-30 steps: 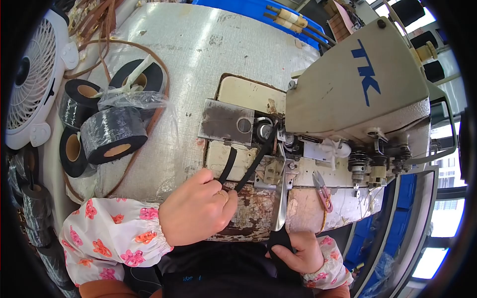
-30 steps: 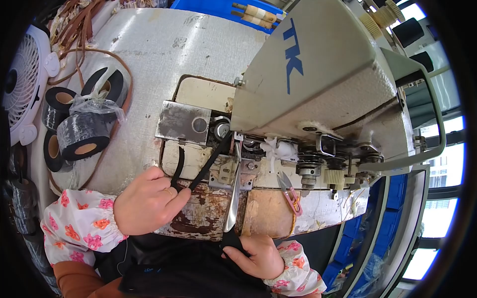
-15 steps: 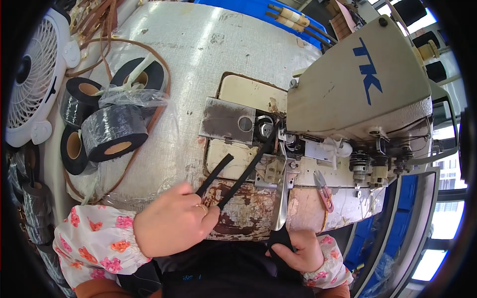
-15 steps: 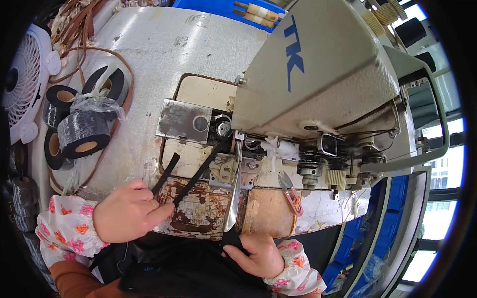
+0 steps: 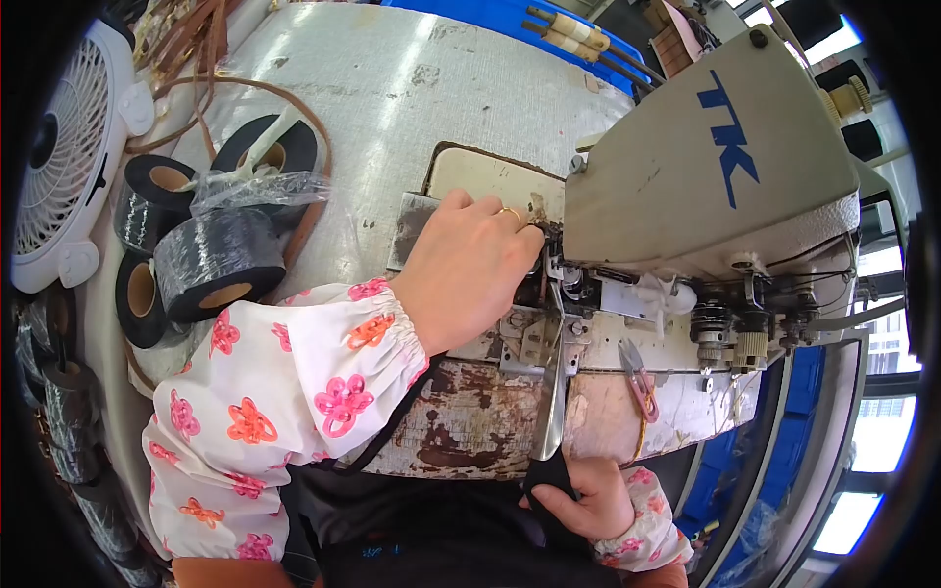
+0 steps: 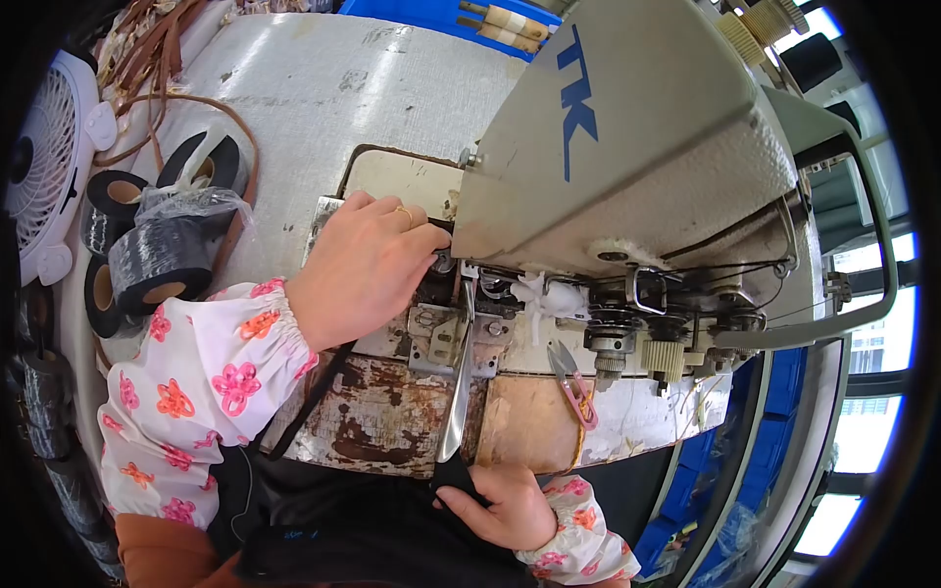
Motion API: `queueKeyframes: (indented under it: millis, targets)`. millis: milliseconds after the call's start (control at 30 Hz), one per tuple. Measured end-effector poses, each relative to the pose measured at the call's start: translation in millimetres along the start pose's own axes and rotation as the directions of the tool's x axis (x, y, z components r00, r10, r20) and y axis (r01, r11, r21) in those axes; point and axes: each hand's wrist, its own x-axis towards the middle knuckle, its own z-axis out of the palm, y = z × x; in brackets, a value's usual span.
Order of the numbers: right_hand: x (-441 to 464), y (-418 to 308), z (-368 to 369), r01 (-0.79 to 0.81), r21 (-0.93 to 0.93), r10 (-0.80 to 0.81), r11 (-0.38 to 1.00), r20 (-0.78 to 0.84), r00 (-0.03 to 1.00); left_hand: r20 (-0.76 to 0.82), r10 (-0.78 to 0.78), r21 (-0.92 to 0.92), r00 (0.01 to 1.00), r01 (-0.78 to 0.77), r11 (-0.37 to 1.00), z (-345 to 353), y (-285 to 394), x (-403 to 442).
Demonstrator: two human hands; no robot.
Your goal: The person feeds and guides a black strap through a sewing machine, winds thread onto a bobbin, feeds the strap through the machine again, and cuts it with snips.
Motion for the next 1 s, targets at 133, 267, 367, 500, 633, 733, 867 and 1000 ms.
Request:
queueKeyframes:
  millis: [133, 267, 367, 500, 633, 733, 867, 1000]
  targets:
    - [1.9, 1.7, -1.0, 0.011, 0.031, -0.011, 0.999, 0.004, 1.000, -0.087, -0.013, -0.235, 0.996, -0.008, 0.972, 7.9, -16.4, -1.4]
    - [0.5, 8.3, -0.3, -0.003, 0.063, 0.002, 0.998, 0.012, 1.000, -0.131, 0.081, -0.182, 0.988, -0.105, 0.978, 3.6, -23.1, -4.9]
    - [2.5, 11.3, 0.9, 0.007, 0.076, -0.008, 0.997, 0.012, 1.000, -0.162, 0.252, 0.015, 0.954, -0.253, 0.967, -1.9, -20.1, -6.6]
    - [3.1, 16.9, 0.5, 0.052, 0.060, -0.052, 0.997, 0.000, 0.999, -0.121, 0.314, 0.129, 0.942, -0.299, 0.945, -3.9, -23.6, -11.5]
    - [3.4, 20.3, -1.0, 0.048, 0.029, -0.049, 0.998, 0.022, 0.999, -0.096, 0.353, 0.180, 0.931, -0.333, 0.926, -5.6, -23.0, -12.2]
    - [5.4, 22.9, -0.2, 0.097, 0.019, -0.097, 0.995, 0.017, 0.995, -0.065, 0.342, 0.179, 0.938, -0.326, 0.928, -7.9, -22.1, -11.6]
    - [1.8, 28.1, 0.9, 0.102, 0.020, -0.102, 0.995, -0.001, 0.995, -0.063, 0.338, 0.179, 0.939, -0.322, 0.930, -8.1, -22.0, -11.2]
    - [2.6, 28.9, 1.8, 0.119, 0.030, -0.118, 0.992, -0.019, 0.993, -0.047, 0.329, 0.177, 0.943, -0.316, 0.932, -8.6, -22.0, -11.1]
